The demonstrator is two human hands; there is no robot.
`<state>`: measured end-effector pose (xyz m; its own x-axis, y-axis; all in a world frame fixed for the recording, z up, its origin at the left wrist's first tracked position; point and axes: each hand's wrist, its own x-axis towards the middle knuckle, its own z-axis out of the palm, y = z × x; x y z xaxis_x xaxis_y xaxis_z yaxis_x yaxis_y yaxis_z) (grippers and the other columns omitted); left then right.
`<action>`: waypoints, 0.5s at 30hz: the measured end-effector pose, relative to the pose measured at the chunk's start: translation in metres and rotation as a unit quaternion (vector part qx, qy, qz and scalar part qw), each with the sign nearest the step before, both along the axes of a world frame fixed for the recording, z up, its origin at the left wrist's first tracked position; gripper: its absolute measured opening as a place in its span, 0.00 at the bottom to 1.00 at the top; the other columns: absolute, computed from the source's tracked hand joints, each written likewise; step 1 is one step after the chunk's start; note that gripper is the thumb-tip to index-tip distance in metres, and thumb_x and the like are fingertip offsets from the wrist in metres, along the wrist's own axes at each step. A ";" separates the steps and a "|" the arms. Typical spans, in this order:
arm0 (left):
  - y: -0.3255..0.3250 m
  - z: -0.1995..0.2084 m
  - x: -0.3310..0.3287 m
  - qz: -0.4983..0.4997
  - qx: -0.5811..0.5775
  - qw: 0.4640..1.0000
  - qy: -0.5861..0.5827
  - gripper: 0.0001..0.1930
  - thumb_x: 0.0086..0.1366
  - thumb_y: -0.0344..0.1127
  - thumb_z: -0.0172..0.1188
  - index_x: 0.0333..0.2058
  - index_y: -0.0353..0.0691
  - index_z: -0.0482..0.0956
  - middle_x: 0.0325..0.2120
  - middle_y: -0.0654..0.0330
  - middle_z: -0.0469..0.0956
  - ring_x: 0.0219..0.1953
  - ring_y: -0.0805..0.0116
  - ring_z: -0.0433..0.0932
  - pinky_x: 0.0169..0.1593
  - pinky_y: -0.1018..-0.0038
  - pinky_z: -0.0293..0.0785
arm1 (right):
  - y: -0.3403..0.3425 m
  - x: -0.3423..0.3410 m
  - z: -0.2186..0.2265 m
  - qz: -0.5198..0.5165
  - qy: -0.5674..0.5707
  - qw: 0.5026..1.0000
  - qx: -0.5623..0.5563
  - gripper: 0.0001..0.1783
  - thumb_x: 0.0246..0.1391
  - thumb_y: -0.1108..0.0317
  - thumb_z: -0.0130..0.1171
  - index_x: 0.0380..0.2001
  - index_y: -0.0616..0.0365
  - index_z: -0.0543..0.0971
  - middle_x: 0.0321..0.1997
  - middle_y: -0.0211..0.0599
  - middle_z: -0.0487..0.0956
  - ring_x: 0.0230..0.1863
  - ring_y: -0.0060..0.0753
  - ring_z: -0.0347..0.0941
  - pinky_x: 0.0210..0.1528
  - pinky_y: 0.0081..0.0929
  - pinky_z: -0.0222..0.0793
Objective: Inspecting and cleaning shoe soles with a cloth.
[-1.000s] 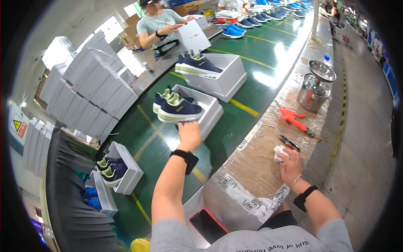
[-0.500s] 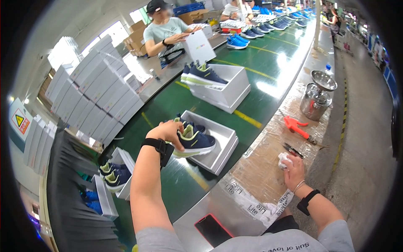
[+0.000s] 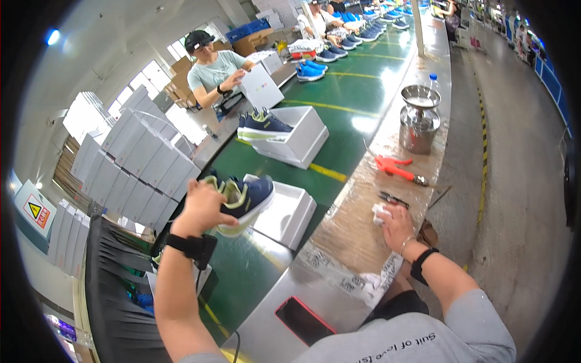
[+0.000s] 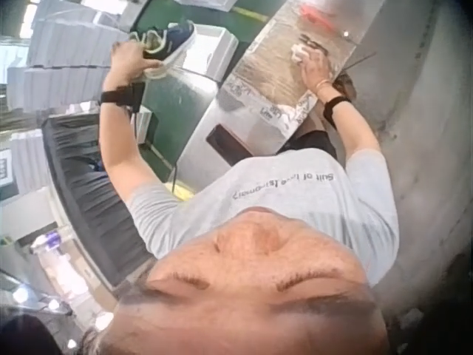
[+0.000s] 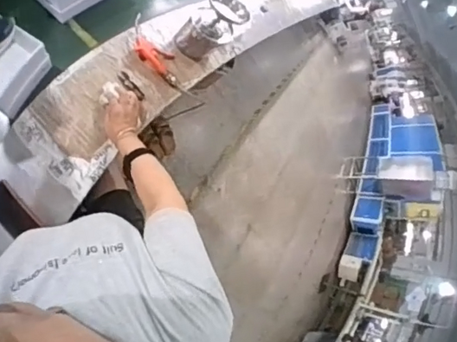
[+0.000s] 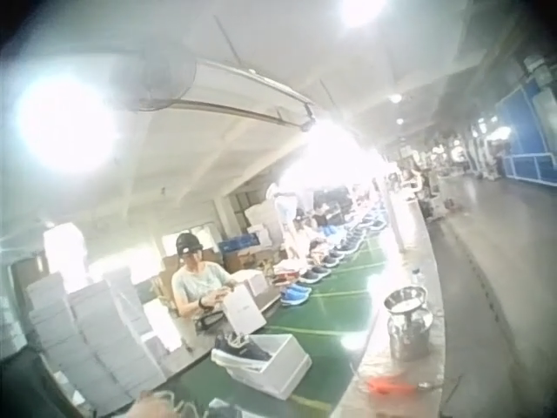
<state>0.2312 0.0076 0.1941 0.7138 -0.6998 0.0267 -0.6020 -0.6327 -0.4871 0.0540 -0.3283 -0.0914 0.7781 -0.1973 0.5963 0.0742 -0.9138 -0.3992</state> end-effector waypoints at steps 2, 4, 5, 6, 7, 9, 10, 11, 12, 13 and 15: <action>-0.013 0.024 -0.026 0.023 -0.089 0.993 0.069 0.30 0.35 0.64 0.66 0.25 0.40 0.83 0.25 0.52 0.77 0.35 0.57 0.72 0.51 0.63 0.49 | -0.004 -0.001 -0.003 -0.002 0.000 1.000 0.008 0.17 0.40 0.75 0.56 0.37 0.50 0.75 0.48 0.37 0.68 0.50 0.46 0.61 0.53 0.39 0.58; -0.021 0.030 -0.052 0.073 -0.160 0.973 0.149 0.29 0.43 0.60 0.65 0.29 0.35 0.81 0.25 0.56 0.78 0.31 0.64 0.74 0.50 0.67 0.55 | -0.005 -0.001 -0.004 -0.010 -0.015 1.000 0.003 0.16 0.41 0.75 0.55 0.37 0.50 0.75 0.48 0.37 0.69 0.49 0.45 0.62 0.54 0.38 0.58; -0.022 0.019 -0.059 0.113 -0.300 0.896 0.306 0.27 0.48 0.58 0.64 0.31 0.34 0.80 0.26 0.59 0.79 0.31 0.69 0.74 0.48 0.71 0.59 | -0.006 -0.001 -0.004 -0.005 -0.024 1.000 0.009 0.16 0.41 0.75 0.55 0.37 0.51 0.75 0.47 0.37 0.70 0.48 0.45 0.63 0.54 0.38 0.58; -0.021 -0.001 -0.064 0.152 -0.423 0.774 0.447 0.26 0.52 0.55 0.63 0.33 0.32 0.79 0.27 0.62 0.79 0.31 0.74 0.75 0.45 0.75 0.63 | -0.008 0.000 -0.006 -0.001 -0.032 0.999 0.017 0.16 0.41 0.75 0.56 0.38 0.51 0.75 0.46 0.38 0.70 0.48 0.45 0.64 0.53 0.38 0.59; -0.018 -0.029 -0.062 0.137 -0.466 0.705 0.517 0.22 0.58 0.49 0.59 0.37 0.32 0.78 0.29 0.65 0.78 0.33 0.81 0.73 0.40 0.83 0.67 | -0.012 -0.002 -0.007 -0.007 -0.024 0.999 0.023 0.16 0.41 0.75 0.56 0.38 0.51 0.75 0.46 0.38 0.70 0.48 0.45 0.64 0.53 0.38 0.59; -0.026 -0.089 -0.083 0.109 -0.588 0.541 0.592 0.19 0.61 0.49 0.56 0.36 0.35 0.79 0.30 0.64 0.79 0.33 0.78 0.74 0.41 0.81 0.67 | -0.019 -0.005 -0.010 0.024 -0.021 0.990 0.140 0.15 0.43 0.74 0.56 0.39 0.53 0.75 0.45 0.39 0.72 0.48 0.46 0.65 0.53 0.36 0.59; -0.014 -0.132 -0.082 0.156 -0.630 0.455 0.610 0.21 0.61 0.51 0.55 0.39 0.36 0.78 0.33 0.63 0.79 0.35 0.74 0.75 0.43 0.76 0.68 | -0.018 -0.008 -0.009 0.021 -0.016 0.989 0.145 0.15 0.43 0.74 0.56 0.39 0.53 0.75 0.45 0.39 0.72 0.48 0.46 0.65 0.53 0.36 0.59; -0.029 -0.163 -0.094 0.202 -0.673 0.366 0.611 0.24 0.61 0.55 0.54 0.43 0.38 0.76 0.37 0.62 0.78 0.38 0.71 0.75 0.43 0.73 0.69 | -0.021 -0.013 -0.011 0.006 -0.043 0.981 0.190 0.15 0.44 0.74 0.56 0.39 0.53 0.75 0.45 0.40 0.72 0.48 0.46 0.65 0.52 0.36 0.60; -0.038 -0.180 -0.107 0.223 -0.678 0.319 0.623 0.27 0.61 0.58 0.51 0.47 0.40 0.73 0.41 0.61 0.77 0.43 0.68 0.74 0.47 0.69 0.69 | -0.024 -0.020 -0.009 -0.008 -0.071 0.970 0.234 0.15 0.45 0.73 0.56 0.40 0.54 0.75 0.45 0.41 0.72 0.49 0.46 0.65 0.52 0.35 0.60; -0.042 -0.199 -0.117 0.246 -0.686 0.224 0.647 0.27 0.60 0.58 0.51 0.48 0.40 0.73 0.43 0.60 0.76 0.46 0.66 0.74 0.50 0.68 0.69 | -0.019 -0.027 0.002 -0.001 -0.079 0.961 0.264 0.14 0.46 0.73 0.55 0.40 0.55 0.74 0.44 0.42 0.72 0.48 0.46 0.66 0.52 0.34 0.60; -0.050 -0.224 -0.137 0.282 -0.692 0.074 0.661 0.29 0.60 0.59 0.51 0.50 0.41 0.71 0.47 0.58 0.74 0.50 0.62 0.72 0.54 0.65 0.67 | 0.003 -0.042 0.030 0.046 -0.091 0.958 0.267 0.16 0.45 0.74 0.54 0.41 0.54 0.74 0.44 0.41 0.73 0.48 0.45 0.67 0.52 0.36 0.60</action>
